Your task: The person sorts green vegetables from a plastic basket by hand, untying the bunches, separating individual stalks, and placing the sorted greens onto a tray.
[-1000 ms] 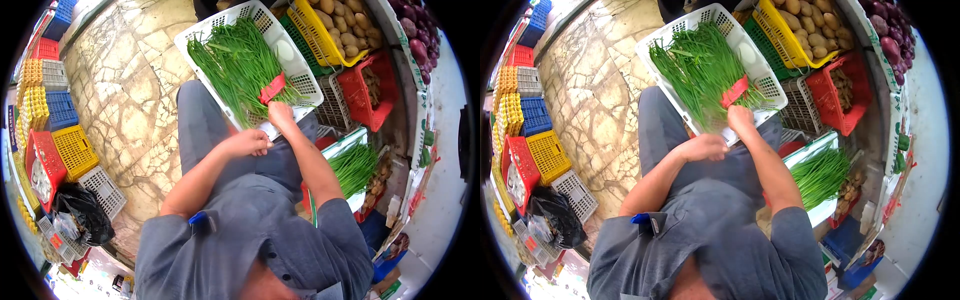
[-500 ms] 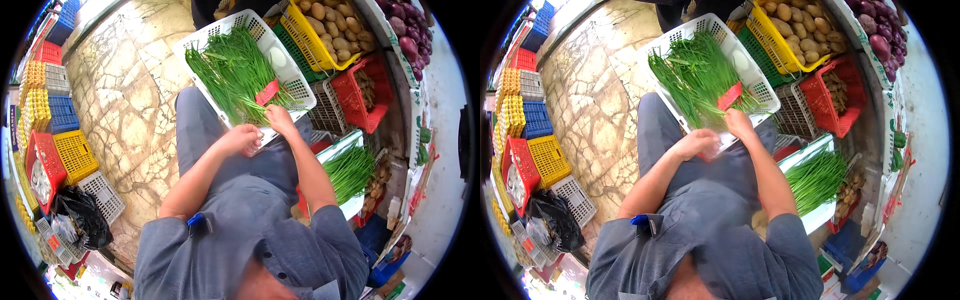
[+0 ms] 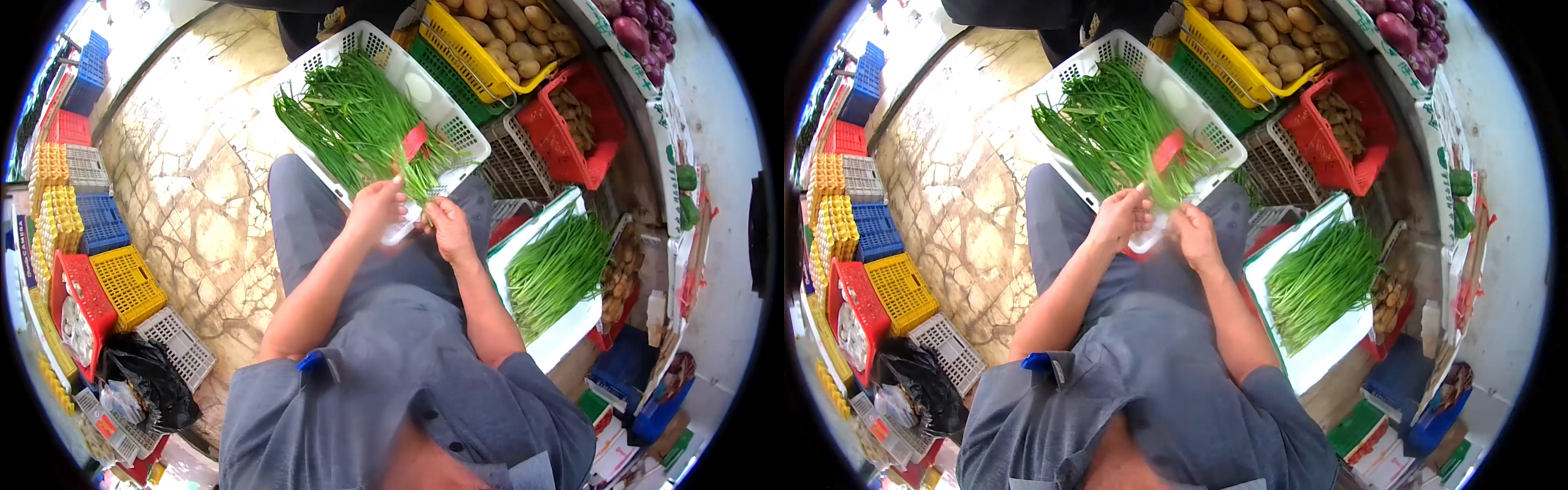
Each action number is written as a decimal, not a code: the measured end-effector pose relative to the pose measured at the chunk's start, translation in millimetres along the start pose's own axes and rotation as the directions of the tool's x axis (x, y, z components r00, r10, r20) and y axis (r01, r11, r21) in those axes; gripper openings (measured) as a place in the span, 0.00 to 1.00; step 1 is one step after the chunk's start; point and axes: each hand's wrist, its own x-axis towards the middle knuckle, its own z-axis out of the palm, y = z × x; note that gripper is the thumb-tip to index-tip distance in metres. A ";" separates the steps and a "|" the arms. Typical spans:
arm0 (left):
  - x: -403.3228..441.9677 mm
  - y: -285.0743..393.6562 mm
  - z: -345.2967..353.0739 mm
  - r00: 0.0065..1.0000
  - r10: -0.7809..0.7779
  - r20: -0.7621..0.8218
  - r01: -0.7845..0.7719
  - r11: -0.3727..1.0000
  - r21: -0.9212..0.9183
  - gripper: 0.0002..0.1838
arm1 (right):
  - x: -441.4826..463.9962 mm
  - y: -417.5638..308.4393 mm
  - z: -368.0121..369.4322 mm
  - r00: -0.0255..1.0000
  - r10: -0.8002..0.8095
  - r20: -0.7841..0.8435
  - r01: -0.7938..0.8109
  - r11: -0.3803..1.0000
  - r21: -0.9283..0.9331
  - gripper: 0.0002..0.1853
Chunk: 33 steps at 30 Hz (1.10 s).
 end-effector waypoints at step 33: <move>26.7 10.7 24.7 0.987 0.161 -0.009 -0.161 0.986 -0.047 0.11 | -20.9 0.2 -36.2 0.936 -0.222 -0.274 0.172 0.966 -0.194 0.15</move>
